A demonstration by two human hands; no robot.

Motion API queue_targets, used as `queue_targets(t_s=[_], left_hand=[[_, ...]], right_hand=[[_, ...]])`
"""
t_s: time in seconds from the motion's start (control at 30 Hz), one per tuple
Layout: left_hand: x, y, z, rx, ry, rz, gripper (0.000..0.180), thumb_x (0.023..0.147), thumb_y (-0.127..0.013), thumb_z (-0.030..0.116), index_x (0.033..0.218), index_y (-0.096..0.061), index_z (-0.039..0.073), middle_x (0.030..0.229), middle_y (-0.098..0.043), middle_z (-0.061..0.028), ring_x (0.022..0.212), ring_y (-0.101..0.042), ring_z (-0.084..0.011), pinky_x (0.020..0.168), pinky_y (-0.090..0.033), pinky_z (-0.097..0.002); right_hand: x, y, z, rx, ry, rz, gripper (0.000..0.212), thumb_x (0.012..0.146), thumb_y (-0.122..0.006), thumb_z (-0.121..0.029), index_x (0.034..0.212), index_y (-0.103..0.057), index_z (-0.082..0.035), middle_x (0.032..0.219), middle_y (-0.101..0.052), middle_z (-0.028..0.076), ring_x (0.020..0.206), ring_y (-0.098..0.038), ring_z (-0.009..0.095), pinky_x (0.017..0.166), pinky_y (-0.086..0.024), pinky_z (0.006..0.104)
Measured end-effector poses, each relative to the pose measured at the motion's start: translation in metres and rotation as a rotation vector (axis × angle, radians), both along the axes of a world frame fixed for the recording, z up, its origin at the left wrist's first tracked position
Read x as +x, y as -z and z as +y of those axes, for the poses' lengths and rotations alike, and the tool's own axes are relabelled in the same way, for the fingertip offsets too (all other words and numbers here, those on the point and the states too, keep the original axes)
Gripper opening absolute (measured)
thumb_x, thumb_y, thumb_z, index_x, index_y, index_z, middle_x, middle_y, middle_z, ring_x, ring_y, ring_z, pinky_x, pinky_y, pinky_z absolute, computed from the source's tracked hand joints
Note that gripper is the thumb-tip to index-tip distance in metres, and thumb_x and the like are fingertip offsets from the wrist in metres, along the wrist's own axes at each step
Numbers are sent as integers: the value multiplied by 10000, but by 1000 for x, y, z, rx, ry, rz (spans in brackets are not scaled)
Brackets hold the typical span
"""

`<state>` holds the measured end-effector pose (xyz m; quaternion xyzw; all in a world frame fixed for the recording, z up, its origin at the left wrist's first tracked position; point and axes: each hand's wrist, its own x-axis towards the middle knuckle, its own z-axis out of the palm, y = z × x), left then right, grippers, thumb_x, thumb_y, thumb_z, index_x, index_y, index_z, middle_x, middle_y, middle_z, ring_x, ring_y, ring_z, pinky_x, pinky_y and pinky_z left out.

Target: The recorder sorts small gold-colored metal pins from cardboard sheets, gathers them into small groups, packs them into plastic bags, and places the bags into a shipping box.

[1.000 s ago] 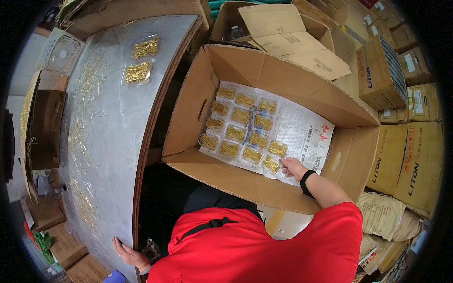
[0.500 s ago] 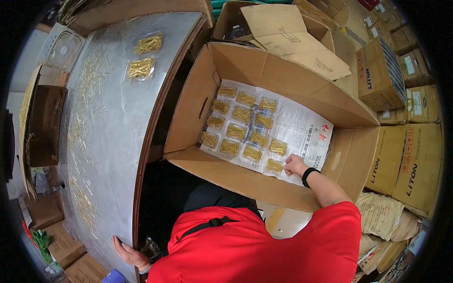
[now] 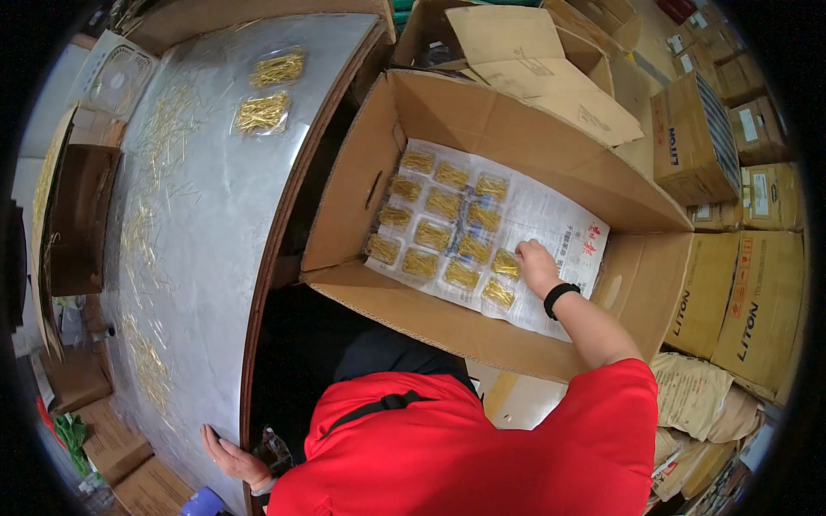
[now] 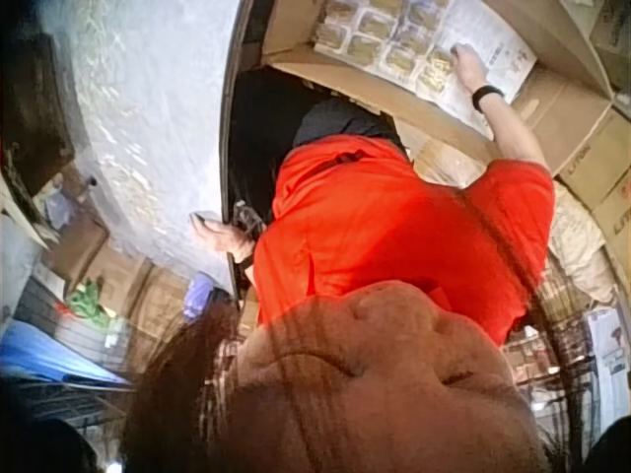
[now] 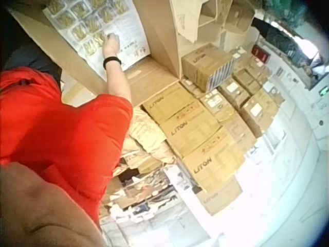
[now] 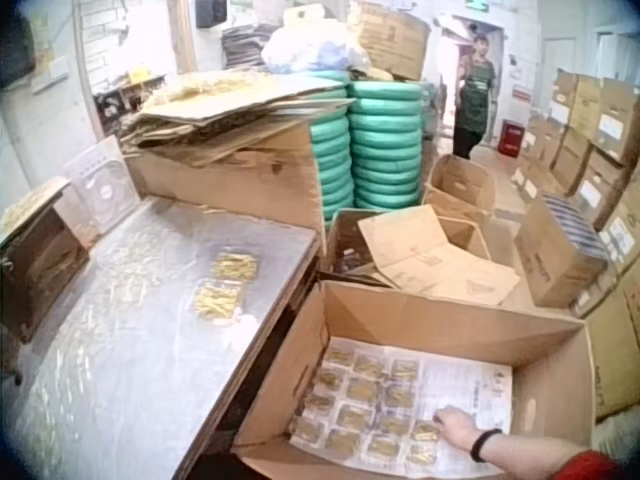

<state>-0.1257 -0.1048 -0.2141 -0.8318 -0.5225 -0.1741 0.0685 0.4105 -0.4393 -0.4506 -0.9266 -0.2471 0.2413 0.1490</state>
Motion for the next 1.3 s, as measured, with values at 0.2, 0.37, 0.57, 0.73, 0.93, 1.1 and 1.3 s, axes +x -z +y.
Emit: queue_targets(t_s=[0.2, 0.37, 0.57, 0.73, 0.93, 1.1, 1.3], left_hand=[[-2, 0, 2, -1, 12, 7, 458, 1057, -353, 239, 1349, -532, -66, 1394, -530, -220, 1288, -505, -368, 1094, -384, -428], [1, 0, 1, 2, 16, -1, 463, 1057, -356, 244, 1346, -533, -71, 1391, -532, -221, 1285, -506, -374, 1096, -383, -428], [-1, 0, 2, 8, 17, 2, 468, 1059, -358, 257, 1343, -538, -69, 1391, -532, -220, 1285, -507, -375, 1092, -385, -428], [2, -1, 0, 6, 15, -3, 468, 1063, -352, 262, 1344, -540, -63, 1392, -532, -216, 1285, -507, -369, 1088, -389, -423], [-1, 0, -1, 7, 2, -4, 464, 1063, -351, 256, 1345, -540, -61, 1396, -532, -210, 1287, -507, -363, 1087, -390, -422], [2, 1, 0, 2, 11, 11, 454, 1058, -348, 231, 1347, -537, -63, 1399, -530, -213, 1288, -506, -367, 1090, -386, -425], [11, -4, 0, 5, 3, -29, 434, 1021, -381, 182, 1307, -545, -101, 1374, -533, -261, 1269, -517, -417, 1075, -397, -460]], right_hand=[[-1, 4, 7, -106, -211, -127, 310, 855, -650, -79, 1164, -625, -88, 1093, -594, 129, 1058, -555, 333, 930, -462, 419], [-3, 8, 2, -49, -245, -123, 276, 852, -643, -79, 1128, -632, -90, 1026, -603, 130, 1008, -567, 336, 917, -466, 428], [-3, 14, 3, 7, -259, -153, 163, 871, -627, -82, 1026, -676, -69, 959, -626, 126, 966, -579, 338, 876, -484, 423], [-5, 21, 2, 69, -300, -158, 118, 884, -624, -101, 974, -691, -63, 929, -651, 119, 940, -586, 334, 864, -487, 413], [-4, 22, 1, 60, -343, -134, 141, 888, -588, -85, 995, -677, -70, 959, -658, 109, 961, -593, 322, 877, -487, 403], [-6, 18, 3, 38, -223, -118, 138, 893, -616, -89, 1019, -663, -56, 1006, -637, 146, 987, -584, 353, 889, -481, 425], [-1, 15, 13, 79, -94, -104, 167, 909, -606, -88, 1059, -655, -35, 1020, -630, 172, 999, -590, 362, 890, -484, 426]])
